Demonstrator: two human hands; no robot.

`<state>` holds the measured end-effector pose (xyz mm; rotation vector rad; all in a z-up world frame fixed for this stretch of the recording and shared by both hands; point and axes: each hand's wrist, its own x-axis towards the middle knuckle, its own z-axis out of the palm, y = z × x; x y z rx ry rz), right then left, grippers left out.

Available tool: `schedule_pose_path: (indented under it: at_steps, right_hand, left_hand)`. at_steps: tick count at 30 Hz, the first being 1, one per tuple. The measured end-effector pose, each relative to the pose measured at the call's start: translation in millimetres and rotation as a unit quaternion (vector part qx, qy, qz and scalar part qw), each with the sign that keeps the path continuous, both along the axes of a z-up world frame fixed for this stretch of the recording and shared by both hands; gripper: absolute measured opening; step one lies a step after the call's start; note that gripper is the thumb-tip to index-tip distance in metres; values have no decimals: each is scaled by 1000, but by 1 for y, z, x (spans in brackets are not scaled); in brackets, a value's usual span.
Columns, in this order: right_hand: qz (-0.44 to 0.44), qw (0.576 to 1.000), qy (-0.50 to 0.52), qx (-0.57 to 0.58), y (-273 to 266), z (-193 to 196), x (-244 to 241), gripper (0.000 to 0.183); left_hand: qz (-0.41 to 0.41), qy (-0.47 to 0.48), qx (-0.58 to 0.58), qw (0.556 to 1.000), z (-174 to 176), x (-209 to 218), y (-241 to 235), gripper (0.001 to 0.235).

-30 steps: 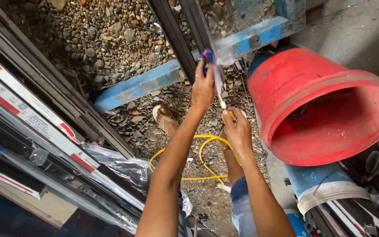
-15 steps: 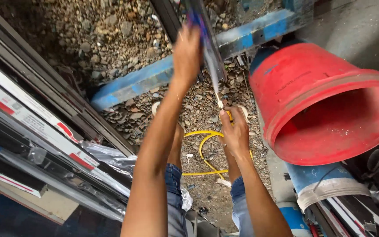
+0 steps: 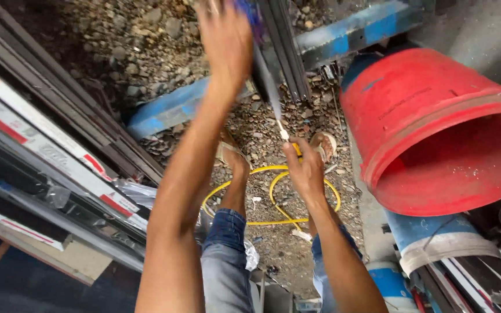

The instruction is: Cleaning long metal frames by spraying them with water from a hose and wiping them with a cloth.

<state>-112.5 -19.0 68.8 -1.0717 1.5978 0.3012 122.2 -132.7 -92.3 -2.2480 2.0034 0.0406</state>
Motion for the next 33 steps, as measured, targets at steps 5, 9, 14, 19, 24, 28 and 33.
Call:
schedule_pose_path:
  at_steps: [5,9,14,19,24,28,33]
  right_hand:
    - [-22,999,34,9,-21,22,1,47]
    - [-1,999,40,14,-31,21,3,42]
    - [-14,1000,9,15,-17,18,12,40]
    - [1,1000,-19,-13,-10,18,16,41]
    - [-12,997,8,-70,-24,36,21,41]
    - [-37,999,16,-26,-38,49,32,43]
    - [-46,999,15,11,-41,47,45,43]
  left_hand:
    - [-129,69,278,950,31,-95,96,47]
    - [-93,129,186,969,28,-61,82,34]
    - [-74,213,19,974,-4,-15,51,27]
    - [-68,314,32,946,0,-13,55,38]
    - [-126,346,34,929,26,-50,97,48]
    - [69,490,-101,863,35,-54,94,30]
    - [14,77,-88,993,-10,3,22,43]
